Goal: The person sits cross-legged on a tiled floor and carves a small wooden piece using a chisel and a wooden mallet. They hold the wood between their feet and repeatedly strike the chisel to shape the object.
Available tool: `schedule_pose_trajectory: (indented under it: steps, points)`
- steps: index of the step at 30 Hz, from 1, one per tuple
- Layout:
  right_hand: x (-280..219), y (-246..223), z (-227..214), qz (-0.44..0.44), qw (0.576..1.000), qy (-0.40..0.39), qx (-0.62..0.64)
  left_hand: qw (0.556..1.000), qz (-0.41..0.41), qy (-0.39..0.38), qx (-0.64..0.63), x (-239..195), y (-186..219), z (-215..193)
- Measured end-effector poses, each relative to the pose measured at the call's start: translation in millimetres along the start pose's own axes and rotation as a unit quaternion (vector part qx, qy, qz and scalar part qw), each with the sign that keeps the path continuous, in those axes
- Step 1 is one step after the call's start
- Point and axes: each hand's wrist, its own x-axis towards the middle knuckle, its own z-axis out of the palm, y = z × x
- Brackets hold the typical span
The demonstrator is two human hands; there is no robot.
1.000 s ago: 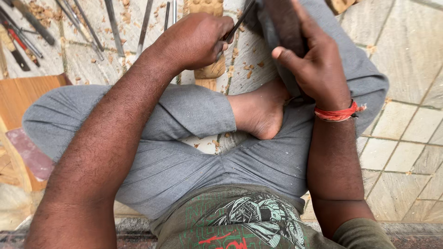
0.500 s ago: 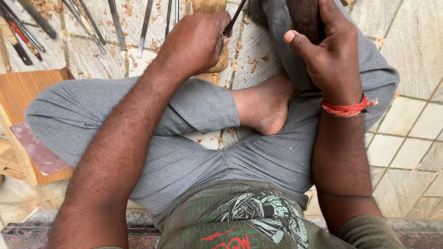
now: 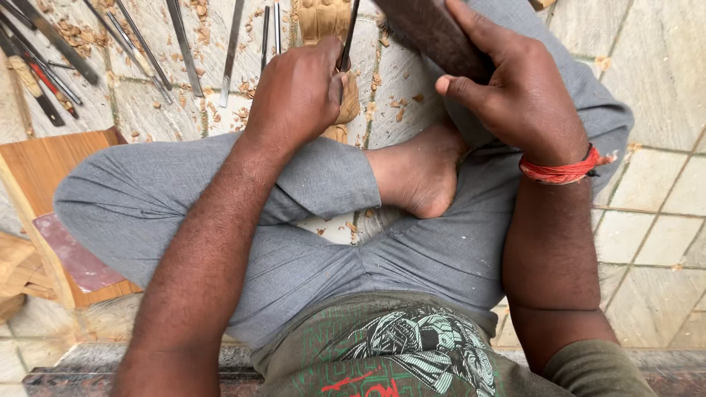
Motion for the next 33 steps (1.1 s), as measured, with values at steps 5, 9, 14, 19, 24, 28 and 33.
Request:
schedule_pose_trajectory:
  steps: [5,9,14,19,24,28,33]
  points:
    - [-1.7,-5.4,3.7,0.044,0.998,0.000,-0.039,1.000,0.011,0.012,0.023,-5.4,-7.4,7.9]
    - [0.4,-3.5,-0.4,-0.011,0.999,-0.002,-0.043,1.000,-0.019,-0.022,-0.006,-12.9,-12.0,10.1]
    - [-10.2,10.4,4.4,0.046,0.986,0.033,0.156,0.984,-0.123,0.077,-0.101,-11.2,-32.5,7.6]
    - [-2.2,0.9,4.4,0.130,0.947,0.091,0.281,0.991,-0.023,0.004,-0.133,4.5,-20.6,-7.4]
    - [-6.7,20.3,7.0,0.122,0.940,0.118,0.298,0.993,0.060,-0.035,-0.100,31.7,-10.4,-5.7]
    - [-11.5,35.4,7.6,0.117,0.936,0.128,0.306,0.993,0.072,-0.077,-0.048,48.8,-10.5,-3.3]
    - [-12.3,41.1,9.1,0.113,0.943,0.123,0.287,0.992,0.117,-0.054,-0.010,51.3,-16.5,0.8]
